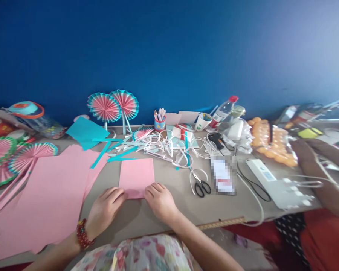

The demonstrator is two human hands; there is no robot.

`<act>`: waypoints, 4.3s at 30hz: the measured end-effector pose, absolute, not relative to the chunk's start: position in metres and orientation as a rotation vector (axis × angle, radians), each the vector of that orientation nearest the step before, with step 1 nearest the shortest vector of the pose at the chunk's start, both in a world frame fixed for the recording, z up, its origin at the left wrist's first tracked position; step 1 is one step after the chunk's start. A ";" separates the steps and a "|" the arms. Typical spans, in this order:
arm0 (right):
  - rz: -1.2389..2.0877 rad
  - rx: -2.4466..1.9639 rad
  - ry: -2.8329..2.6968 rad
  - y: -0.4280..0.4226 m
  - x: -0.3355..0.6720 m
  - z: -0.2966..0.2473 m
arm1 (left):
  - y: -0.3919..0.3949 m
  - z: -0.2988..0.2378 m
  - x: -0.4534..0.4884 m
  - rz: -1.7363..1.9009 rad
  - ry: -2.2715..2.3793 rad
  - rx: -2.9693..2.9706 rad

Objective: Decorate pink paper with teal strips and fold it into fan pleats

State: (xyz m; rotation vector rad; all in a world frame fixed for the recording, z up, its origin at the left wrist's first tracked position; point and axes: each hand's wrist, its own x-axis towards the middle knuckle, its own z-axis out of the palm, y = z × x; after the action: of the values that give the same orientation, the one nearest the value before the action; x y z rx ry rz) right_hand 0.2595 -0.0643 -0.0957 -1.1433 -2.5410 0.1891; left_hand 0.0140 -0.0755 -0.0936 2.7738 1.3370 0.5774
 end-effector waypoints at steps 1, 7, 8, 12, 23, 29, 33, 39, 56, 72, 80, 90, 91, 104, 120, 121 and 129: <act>0.178 -1.148 -2.576 -0.064 0.257 -0.095 | -0.075 -0.096 0.013 0.605 1.343 2.757; 0.110 -1.138 -2.712 -0.058 0.242 -0.099 | -0.077 -0.103 0.014 0.635 1.382 2.678; 0.101 -1.164 -2.707 -0.058 0.241 -0.100 | -0.078 -0.103 0.014 0.642 1.389 2.668; 0.081 -1.198 -2.714 -0.058 0.241 -0.098 | -0.080 -0.104 0.007 0.619 1.406 2.589; 0.135 -1.197 -2.714 -0.062 0.261 -0.095 | -0.077 -0.104 -0.003 0.647 1.366 2.536; 0.192 -1.243 -2.735 -0.061 0.241 -0.088 | -0.073 -0.107 -0.002 0.712 1.386 2.409; 0.280 -1.318 -2.739 -0.058 0.225 -0.081 | -0.073 -0.106 0.000 0.642 1.390 2.323; 0.388 -1.348 -2.689 -0.058 0.211 -0.080 | -0.076 -0.102 0.001 0.615 1.430 2.263; 0.630 -1.501 -2.773 -0.030 0.206 -0.067 | -0.042 -0.074 -0.002 0.284 1.432 2.154; 0.664 -1.505 -2.828 -0.019 0.201 -0.067 | -0.035 -0.077 -0.009 0.238 1.358 2.103; 0.683 -1.503 -2.836 -0.016 0.201 -0.063 | -0.040 -0.074 -0.013 0.304 1.254 2.148; 0.748 -1.516 -2.824 -0.014 0.201 -0.061 | -0.056 -0.087 -0.006 0.159 1.307 2.597; 0.747 -1.513 -2.824 -0.014 0.201 -0.062 | -0.056 -0.089 -0.006 0.169 1.304 2.607; 0.728 -1.508 -2.849 -0.013 0.201 -0.062 | -0.047 -0.080 -0.013 0.335 1.337 2.162; 0.709 -1.518 -2.853 -0.013 0.199 -0.064 | -0.044 -0.080 -0.011 0.299 1.345 2.164; 0.712 -1.522 -2.854 -0.013 0.198 -0.063 | -0.044 -0.080 -0.011 0.295 1.345 2.169; 0.730 -1.534 -2.848 -0.013 0.198 -0.062 | -0.045 -0.085 -0.012 0.294 1.355 2.189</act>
State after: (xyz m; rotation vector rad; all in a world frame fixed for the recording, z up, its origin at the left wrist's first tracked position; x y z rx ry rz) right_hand 0.1977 -0.0126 -0.0620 -1.5339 -2.8481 0.7296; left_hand -0.0115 -0.0453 -0.0853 2.1892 1.3546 0.2937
